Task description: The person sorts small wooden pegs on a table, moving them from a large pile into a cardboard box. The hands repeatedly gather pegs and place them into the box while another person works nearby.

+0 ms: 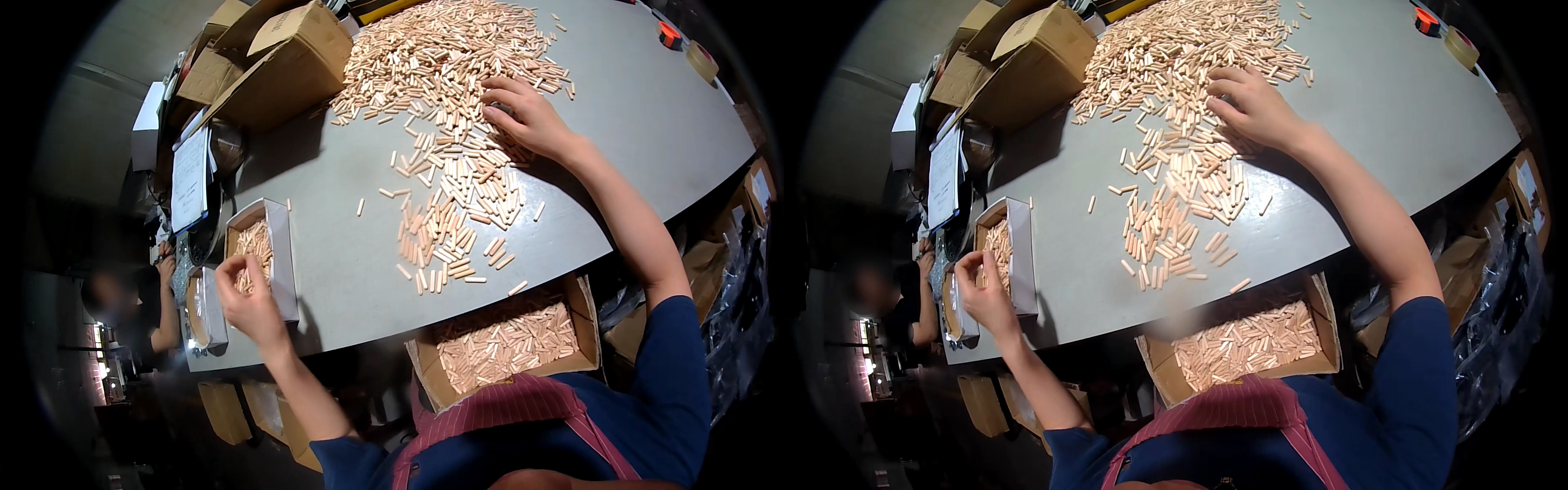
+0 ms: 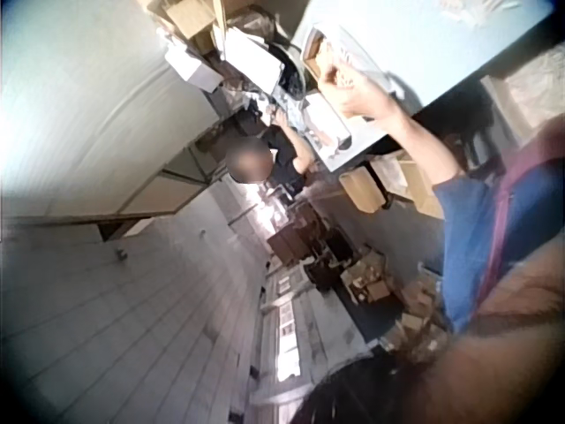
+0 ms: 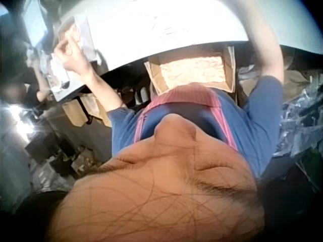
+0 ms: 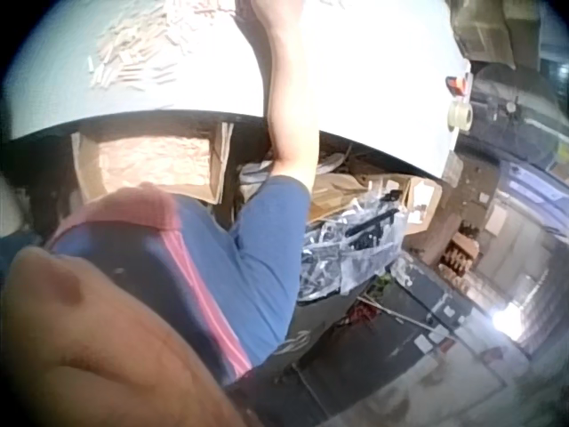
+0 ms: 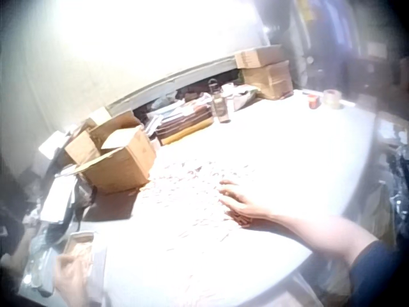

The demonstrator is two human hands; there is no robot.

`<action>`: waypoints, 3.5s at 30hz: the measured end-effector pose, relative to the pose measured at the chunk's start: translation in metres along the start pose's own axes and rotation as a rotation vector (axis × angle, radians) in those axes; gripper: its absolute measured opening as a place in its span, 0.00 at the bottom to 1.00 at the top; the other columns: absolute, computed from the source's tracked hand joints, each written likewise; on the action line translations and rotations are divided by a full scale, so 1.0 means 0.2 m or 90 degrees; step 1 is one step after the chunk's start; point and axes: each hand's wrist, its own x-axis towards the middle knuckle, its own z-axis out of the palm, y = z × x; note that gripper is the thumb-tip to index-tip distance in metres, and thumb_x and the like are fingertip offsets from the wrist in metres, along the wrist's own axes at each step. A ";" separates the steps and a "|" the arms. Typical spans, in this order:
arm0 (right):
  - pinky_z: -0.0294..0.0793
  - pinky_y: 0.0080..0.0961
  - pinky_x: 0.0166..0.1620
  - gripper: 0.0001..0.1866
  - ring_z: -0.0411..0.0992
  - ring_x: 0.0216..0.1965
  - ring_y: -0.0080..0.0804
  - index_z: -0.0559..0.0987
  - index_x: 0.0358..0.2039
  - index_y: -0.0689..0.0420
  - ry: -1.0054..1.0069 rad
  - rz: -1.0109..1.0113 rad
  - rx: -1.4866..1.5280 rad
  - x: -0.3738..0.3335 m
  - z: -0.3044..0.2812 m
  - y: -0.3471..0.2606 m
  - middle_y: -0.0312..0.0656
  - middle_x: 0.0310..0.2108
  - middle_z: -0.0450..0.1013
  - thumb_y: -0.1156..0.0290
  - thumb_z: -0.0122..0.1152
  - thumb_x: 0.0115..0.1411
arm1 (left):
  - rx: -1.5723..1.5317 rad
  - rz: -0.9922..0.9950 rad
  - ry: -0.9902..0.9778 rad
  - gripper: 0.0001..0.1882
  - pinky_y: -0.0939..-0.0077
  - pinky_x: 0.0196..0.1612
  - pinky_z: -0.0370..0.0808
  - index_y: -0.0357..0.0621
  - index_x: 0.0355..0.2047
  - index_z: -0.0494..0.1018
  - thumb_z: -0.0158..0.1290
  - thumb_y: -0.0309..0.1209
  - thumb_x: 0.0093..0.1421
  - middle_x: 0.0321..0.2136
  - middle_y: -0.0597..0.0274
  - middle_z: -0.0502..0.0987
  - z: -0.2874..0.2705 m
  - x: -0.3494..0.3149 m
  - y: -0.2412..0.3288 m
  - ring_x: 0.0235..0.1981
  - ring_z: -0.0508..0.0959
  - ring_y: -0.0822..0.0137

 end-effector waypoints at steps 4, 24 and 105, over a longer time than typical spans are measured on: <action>0.70 0.44 0.64 0.16 0.72 0.60 0.51 0.83 0.50 0.58 0.002 0.011 0.006 -0.01 -0.01 0.00 0.49 0.60 0.75 0.61 0.62 0.70 | 0.134 0.129 0.014 0.14 0.52 0.64 0.70 0.37 0.50 0.78 0.60 0.26 0.65 0.53 0.48 0.78 -0.06 -0.02 -0.14 0.58 0.75 0.45; 0.74 0.38 0.63 0.12 0.75 0.61 0.46 0.84 0.49 0.58 0.002 -0.003 -0.003 0.02 -0.07 -0.02 0.46 0.60 0.77 0.69 0.63 0.69 | -0.231 0.259 -0.385 0.11 0.59 0.52 0.72 0.44 0.38 0.82 0.67 0.28 0.55 0.40 0.57 0.77 0.47 -0.35 0.54 0.46 0.75 0.52; 0.80 0.25 0.51 0.10 0.81 0.49 0.32 0.83 0.50 0.62 -0.033 0.011 0.064 0.00 -0.05 0.00 0.41 0.56 0.79 0.73 0.61 0.72 | -0.187 0.166 -0.357 0.19 0.64 0.52 0.71 0.43 0.55 0.82 0.55 0.23 0.64 0.42 0.57 0.76 0.13 -0.61 0.23 0.45 0.73 0.56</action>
